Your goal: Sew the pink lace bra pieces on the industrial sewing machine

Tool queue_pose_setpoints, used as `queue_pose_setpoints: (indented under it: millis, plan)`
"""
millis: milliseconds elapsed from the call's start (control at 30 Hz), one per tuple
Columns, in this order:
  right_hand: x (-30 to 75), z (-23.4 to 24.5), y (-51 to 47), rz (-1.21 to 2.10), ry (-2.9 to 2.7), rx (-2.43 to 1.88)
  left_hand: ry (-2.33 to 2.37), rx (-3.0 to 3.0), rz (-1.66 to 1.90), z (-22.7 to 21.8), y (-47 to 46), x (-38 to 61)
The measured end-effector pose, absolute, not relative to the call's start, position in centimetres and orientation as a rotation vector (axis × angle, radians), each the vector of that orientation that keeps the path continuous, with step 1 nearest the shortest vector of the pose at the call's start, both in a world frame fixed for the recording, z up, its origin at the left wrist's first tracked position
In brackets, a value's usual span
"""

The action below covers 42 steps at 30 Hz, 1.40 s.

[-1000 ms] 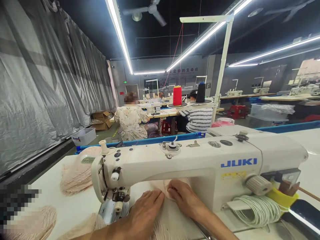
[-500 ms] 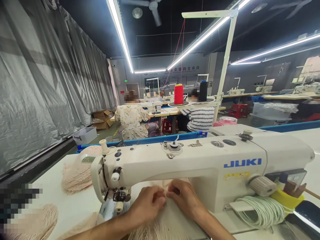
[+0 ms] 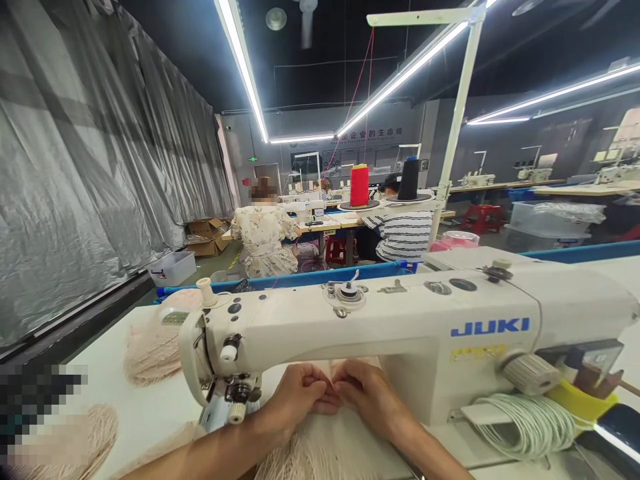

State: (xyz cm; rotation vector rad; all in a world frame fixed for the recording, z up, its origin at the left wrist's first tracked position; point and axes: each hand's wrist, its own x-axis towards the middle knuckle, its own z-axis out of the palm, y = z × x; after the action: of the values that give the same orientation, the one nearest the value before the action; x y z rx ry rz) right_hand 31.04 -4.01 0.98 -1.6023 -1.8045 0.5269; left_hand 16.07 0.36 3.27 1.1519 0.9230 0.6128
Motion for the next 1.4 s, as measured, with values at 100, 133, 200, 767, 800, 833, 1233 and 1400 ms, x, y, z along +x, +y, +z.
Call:
queue_pose_setpoints:
  millis: [100,133,200,767,800,833,1233,1400]
  plan:
    - [31.0,0.9,-4.0,0.545,-1.795,-1.628,0.903,1.129,0.618,3.5,0.2,16.1]
    - [30.9,0.9,-4.0,0.545,-1.795,-1.633,0.899,1.123,0.62,3.5,0.2,16.1]
    - [30.9,0.9,-4.0,0.544,-1.799,-1.638,0.896,1.111,0.624,3.5,0.1,16.1]
    - [30.9,1.4,-4.3,0.579,-1.836,-1.558,0.851,1.109,0.629,2.8,0.5,15.7]
    - [30.9,1.4,-4.3,0.578,-1.835,-1.559,0.847,1.111,0.629,2.8,0.5,15.7]
    - [30.9,1.3,-4.2,0.579,-1.834,-1.559,0.844,1.112,0.63,2.7,0.5,15.6]
    - [29.9,1.6,-4.6,0.495,-1.826,-1.63,0.903,1.08,0.694,2.3,0.3,16.3]
    - [29.9,1.7,-4.7,0.48,-1.828,-1.677,0.886,1.074,0.685,2.6,0.3,16.1]
